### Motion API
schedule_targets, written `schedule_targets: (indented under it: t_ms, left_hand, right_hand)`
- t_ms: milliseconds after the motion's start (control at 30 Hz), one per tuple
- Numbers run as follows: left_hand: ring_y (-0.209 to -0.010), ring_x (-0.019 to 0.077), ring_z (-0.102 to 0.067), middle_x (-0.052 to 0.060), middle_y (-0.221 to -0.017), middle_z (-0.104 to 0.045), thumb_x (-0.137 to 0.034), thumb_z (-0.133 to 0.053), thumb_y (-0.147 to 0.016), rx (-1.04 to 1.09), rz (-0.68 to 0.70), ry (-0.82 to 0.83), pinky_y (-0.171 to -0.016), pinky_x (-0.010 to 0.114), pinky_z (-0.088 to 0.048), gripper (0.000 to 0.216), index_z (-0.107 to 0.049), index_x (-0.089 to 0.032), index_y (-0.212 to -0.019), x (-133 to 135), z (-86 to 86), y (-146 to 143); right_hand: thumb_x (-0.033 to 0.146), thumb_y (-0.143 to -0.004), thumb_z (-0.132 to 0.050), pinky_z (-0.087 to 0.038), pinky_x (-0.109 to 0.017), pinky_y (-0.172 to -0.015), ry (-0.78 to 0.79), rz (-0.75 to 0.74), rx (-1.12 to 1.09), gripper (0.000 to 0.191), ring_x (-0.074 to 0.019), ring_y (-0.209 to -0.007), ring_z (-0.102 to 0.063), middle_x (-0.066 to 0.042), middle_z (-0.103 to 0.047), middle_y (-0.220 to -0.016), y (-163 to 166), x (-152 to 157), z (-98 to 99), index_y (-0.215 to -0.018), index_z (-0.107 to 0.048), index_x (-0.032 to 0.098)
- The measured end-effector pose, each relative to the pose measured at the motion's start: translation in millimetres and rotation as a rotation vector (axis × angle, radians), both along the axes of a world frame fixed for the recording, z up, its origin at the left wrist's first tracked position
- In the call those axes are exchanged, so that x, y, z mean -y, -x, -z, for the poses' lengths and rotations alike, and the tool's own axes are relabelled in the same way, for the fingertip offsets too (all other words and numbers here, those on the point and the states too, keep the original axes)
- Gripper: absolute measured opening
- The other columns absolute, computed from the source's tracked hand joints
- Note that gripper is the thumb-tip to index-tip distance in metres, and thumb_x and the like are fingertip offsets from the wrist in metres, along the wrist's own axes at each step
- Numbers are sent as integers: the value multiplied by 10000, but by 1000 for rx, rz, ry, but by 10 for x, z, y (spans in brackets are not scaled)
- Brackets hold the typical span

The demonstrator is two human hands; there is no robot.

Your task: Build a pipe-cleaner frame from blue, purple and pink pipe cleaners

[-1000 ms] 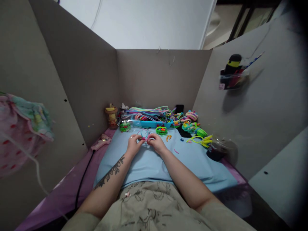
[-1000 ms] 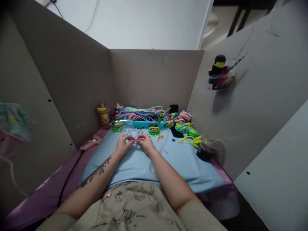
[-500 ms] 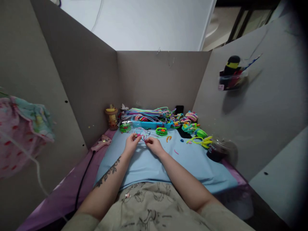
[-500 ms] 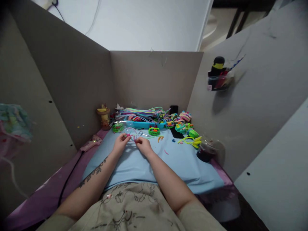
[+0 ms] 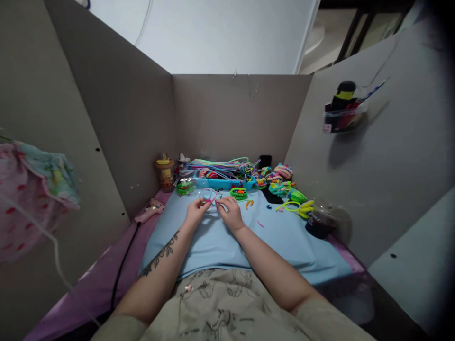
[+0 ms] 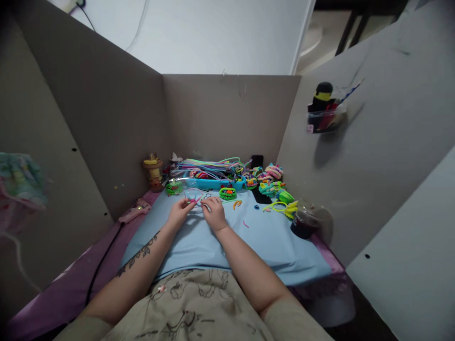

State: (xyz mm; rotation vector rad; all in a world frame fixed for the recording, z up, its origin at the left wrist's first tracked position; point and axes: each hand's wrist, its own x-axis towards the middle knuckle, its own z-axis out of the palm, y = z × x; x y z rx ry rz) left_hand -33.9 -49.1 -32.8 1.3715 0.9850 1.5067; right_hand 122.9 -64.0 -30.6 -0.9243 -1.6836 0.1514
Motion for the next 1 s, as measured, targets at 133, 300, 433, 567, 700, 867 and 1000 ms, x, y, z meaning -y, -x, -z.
schedule_targets:
  t_ms: [133,300,433,567,700,867,1000]
  left_hand:
    - [-659,139,-599,10,-702,-658,-381,-758,-613,-21,68,15,-626,242,-459,298,-642,-141,-745,4,36,-18]
    - [-656,148,-608,23,-694,-671,-403,-768,-606,-37,130,39,-618,245,-459,332,-641,-132,-751,18,57,-26]
    - [-647,145,-611,22,-688,-675,-410,-766,-614,-35,168,44,-628,249,-462,330,-637,-135,-743,41,40,-26]
    - [-643,141,-603,17,-685,-669,-407,-765,-617,-25,189,46,-626,247,-456,323,-630,-138,-735,58,21,-27]
    - [-606,130,-582,6,-646,-647,-397,-770,-609,-20,200,55,-593,238,-436,315,-620,-137,-707,72,-6,-31]
    - [-588,114,-566,-10,-634,-639,-383,-778,-593,-13,214,63,-583,223,-417,312,-616,-135,-691,83,-29,-33]
    - [-581,110,-556,-14,-626,-629,-400,-776,-591,-13,228,70,-574,219,-404,330,-609,-135,-696,78,-21,-30]
  right_hand:
    - [233,-827,-579,-423,-373,-846,-69,33,42,118,-218,-883,-542,-65,-651,-871,0,8,-4,-859,-693,228]
    - [226,-829,-591,-426,-368,-832,-109,78,61,101,-218,-865,-531,-65,-656,-844,-6,-1,-1,-818,-691,217]
    - [222,-828,-591,-414,-387,-853,-117,103,66,95,-220,-873,-529,-53,-658,-843,-10,8,-18,-804,-682,231]
    - [215,-829,-586,-402,-395,-868,-117,110,74,99,-224,-892,-525,-57,-659,-859,-7,24,-38,-803,-681,227]
    - [211,-835,-574,-401,-393,-867,-114,95,91,118,-220,-879,-530,-51,-670,-862,-2,29,-40,-814,-687,235]
    - [217,-829,-577,-403,-387,-855,-107,79,103,113,-218,-866,-535,-45,-678,-850,6,36,-41,-815,-687,241]
    - [250,-818,-603,-407,-375,-848,-102,71,104,82,-212,-854,-540,-42,-681,-838,14,45,-51,-791,-678,232]
